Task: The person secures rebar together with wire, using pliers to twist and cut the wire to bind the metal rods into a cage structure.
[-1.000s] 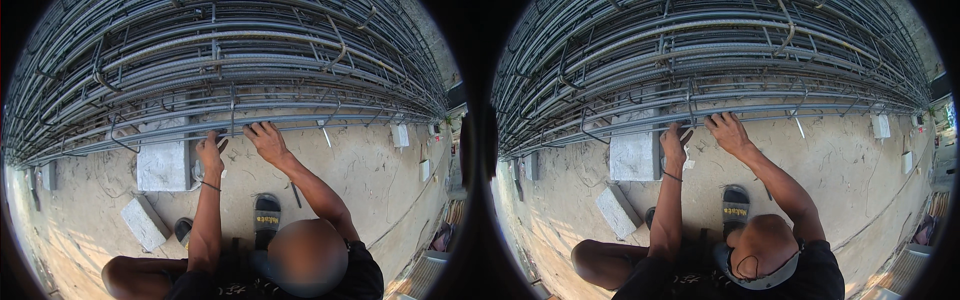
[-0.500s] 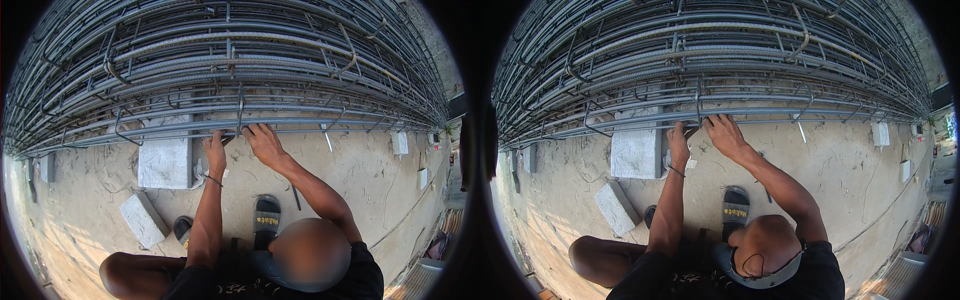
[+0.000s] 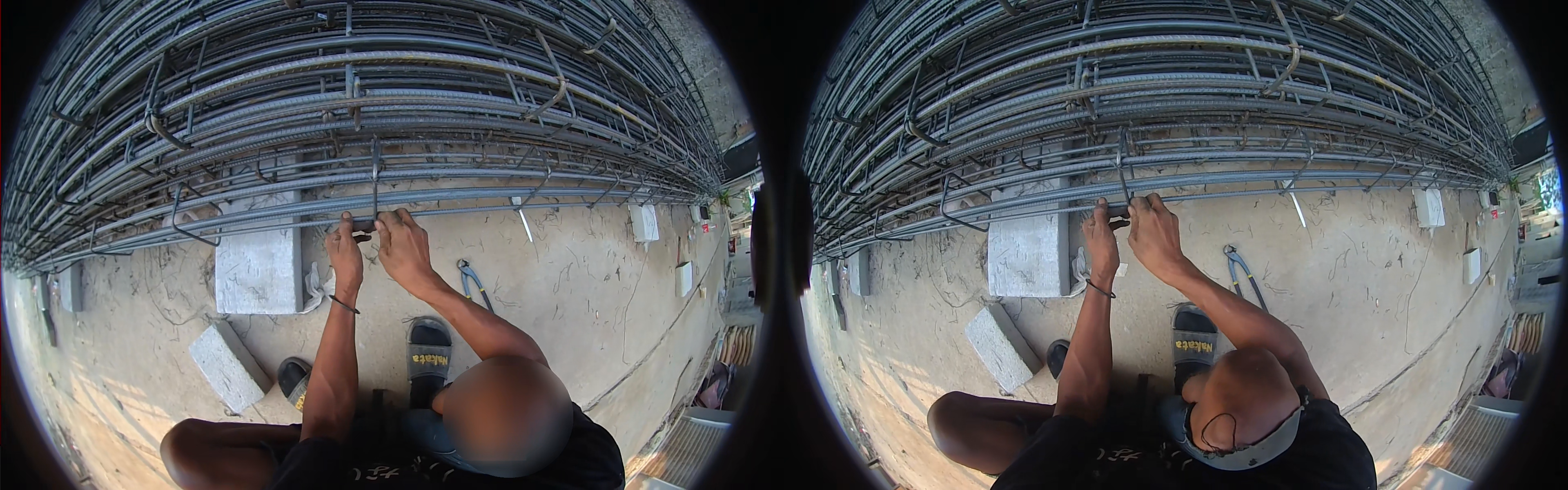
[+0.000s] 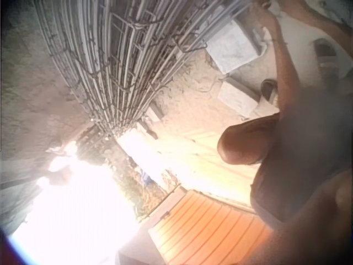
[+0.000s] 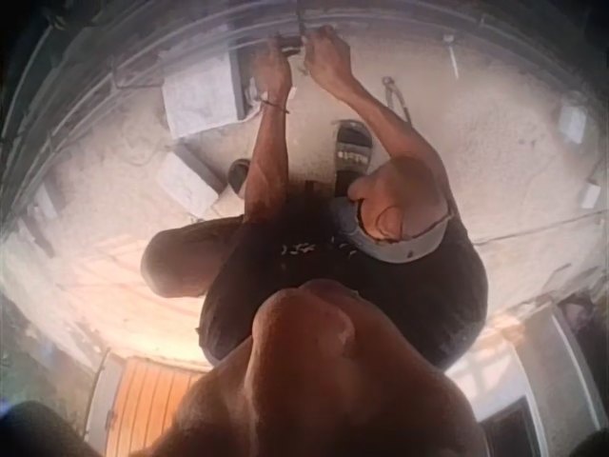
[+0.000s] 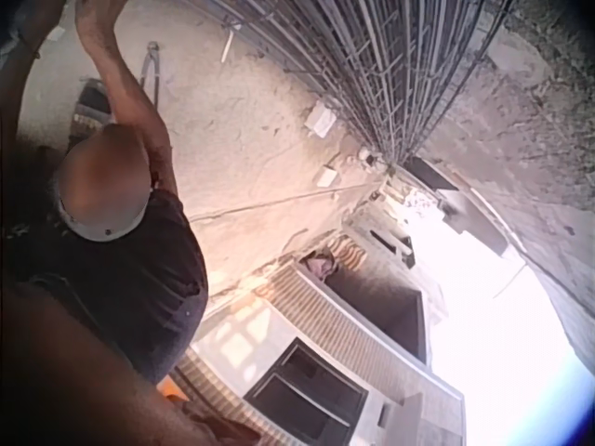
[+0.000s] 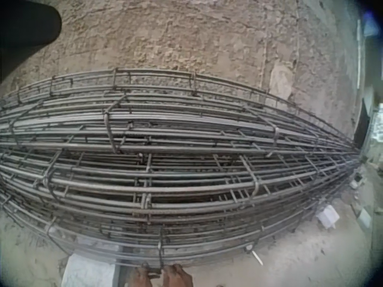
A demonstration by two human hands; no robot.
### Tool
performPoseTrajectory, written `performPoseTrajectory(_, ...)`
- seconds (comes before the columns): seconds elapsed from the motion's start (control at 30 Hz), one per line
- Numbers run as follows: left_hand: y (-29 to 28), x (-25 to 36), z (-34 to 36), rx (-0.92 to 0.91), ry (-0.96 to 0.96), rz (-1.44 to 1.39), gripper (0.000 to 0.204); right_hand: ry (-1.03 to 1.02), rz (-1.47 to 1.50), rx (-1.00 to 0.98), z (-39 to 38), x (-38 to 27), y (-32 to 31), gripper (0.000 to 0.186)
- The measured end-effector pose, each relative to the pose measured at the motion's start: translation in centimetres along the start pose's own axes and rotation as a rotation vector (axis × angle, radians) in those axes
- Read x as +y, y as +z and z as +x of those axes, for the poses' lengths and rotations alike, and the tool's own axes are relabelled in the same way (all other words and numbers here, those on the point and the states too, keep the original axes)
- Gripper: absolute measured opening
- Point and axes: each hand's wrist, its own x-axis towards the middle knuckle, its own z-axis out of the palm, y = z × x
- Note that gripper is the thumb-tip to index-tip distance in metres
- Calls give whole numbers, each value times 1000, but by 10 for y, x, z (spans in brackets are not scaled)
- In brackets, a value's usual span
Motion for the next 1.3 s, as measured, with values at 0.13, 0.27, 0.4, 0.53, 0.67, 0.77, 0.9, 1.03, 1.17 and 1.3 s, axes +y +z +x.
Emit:
performPoseTrajectory(0.13,-9,-2,-2,-103,15,141,22,-29,100,70,-11,4,4,10)
performPoseTrajectory(0.27,-17,0,8,-171,-58,212,13,-45,125,139,-19,10,14,13)
performPoseTrajectory(0.4,-8,14,13,-188,-194,47,12,-127,97,158,-13,16,15,12)
performPoseTrajectory(0.53,-9,14,9,-130,-124,199,14,-167,-56,145,-12,17,21,9)
performPoseTrajectory(0.67,-11,13,9,-132,27,537,16,-182,-14,190,-13,19,26,9)
performPoseTrajectory(0.77,-10,16,5,-142,49,477,18,-185,58,207,-14,25,26,12)
performPoseTrajectory(0.9,-8,25,6,-144,220,738,16,-277,-60,184,-10,35,28,13)
performPoseTrajectory(1.03,-4,25,4,-92,381,857,14,-411,-167,158,-2,45,26,14)
performPoseTrajectory(1.17,-6,23,4,-78,330,812,14,-431,-141,142,-2,45,30,18)
performPoseTrajectory(1.3,-7,22,7,-150,208,625,16,-398,-52,253,-10,45,37,23)
